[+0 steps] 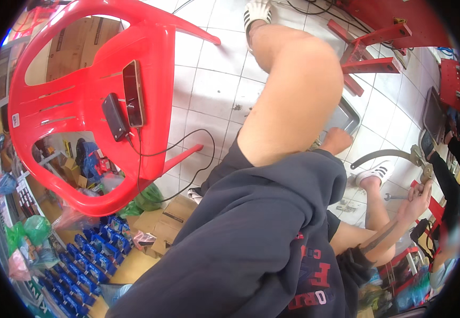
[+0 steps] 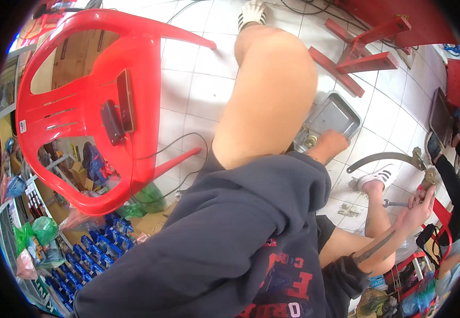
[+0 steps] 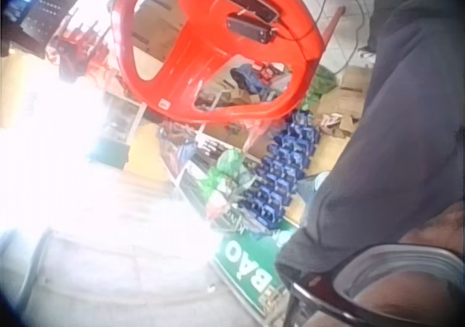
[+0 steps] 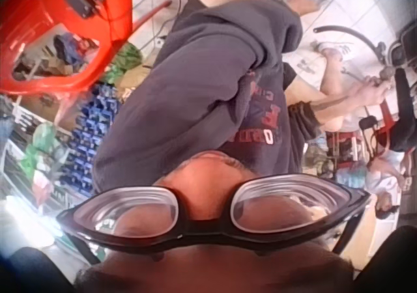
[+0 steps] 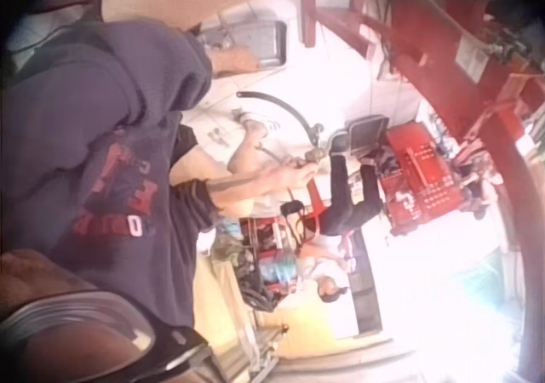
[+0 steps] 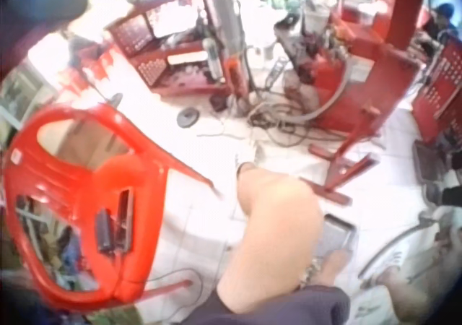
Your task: The person sits on a chair and assembles a metal mechanical component using a wrench. They tighten bolts on a brass-colored bracket and attach a curved metal piece, manipulating the parts with both hands while seated.
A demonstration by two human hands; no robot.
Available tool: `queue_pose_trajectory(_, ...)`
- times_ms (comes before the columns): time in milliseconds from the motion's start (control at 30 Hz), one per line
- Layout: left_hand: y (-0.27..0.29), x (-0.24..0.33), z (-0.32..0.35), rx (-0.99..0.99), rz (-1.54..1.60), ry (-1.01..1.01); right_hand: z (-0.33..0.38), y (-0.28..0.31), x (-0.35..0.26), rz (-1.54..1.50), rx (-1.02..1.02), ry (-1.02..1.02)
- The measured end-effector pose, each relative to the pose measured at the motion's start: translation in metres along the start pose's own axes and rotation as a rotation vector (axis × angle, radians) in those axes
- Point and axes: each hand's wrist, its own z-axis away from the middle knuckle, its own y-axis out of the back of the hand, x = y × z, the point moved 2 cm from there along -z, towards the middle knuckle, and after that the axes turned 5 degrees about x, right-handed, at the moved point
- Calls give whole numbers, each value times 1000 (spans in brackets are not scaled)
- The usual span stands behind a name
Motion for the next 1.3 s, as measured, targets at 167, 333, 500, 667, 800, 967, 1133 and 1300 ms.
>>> queue_pose_trajectory(167,-20,-21,7,-44,-75,85,-2,17,0,-131,-132,-96)
queue_pose_trajectory(333,-17,-28,14,-42,-62,153,3,28,11,-82,-86,-98)
queue_pose_trajectory(500,-17,-34,14,-28,0,220,9,29,10,-26,-42,-135)
queue_pose_trajectory(667,-1,-49,5,9,60,360,4,-5,0,-71,-98,-97)
queue_pose_trajectory(800,10,-43,-2,-30,108,362,23,-8,-22,-130,-51,-62)
queue_pose_trajectory(967,23,-69,-4,65,328,409,26,-12,-33,-163,-63,-51)
queue_pose_trajectory(1133,74,-62,-20,235,308,307,30,5,-39,-142,-47,-24)
queue_pose_trajectory(1300,109,-73,-42,307,387,300,31,27,-47,-138,14,12)
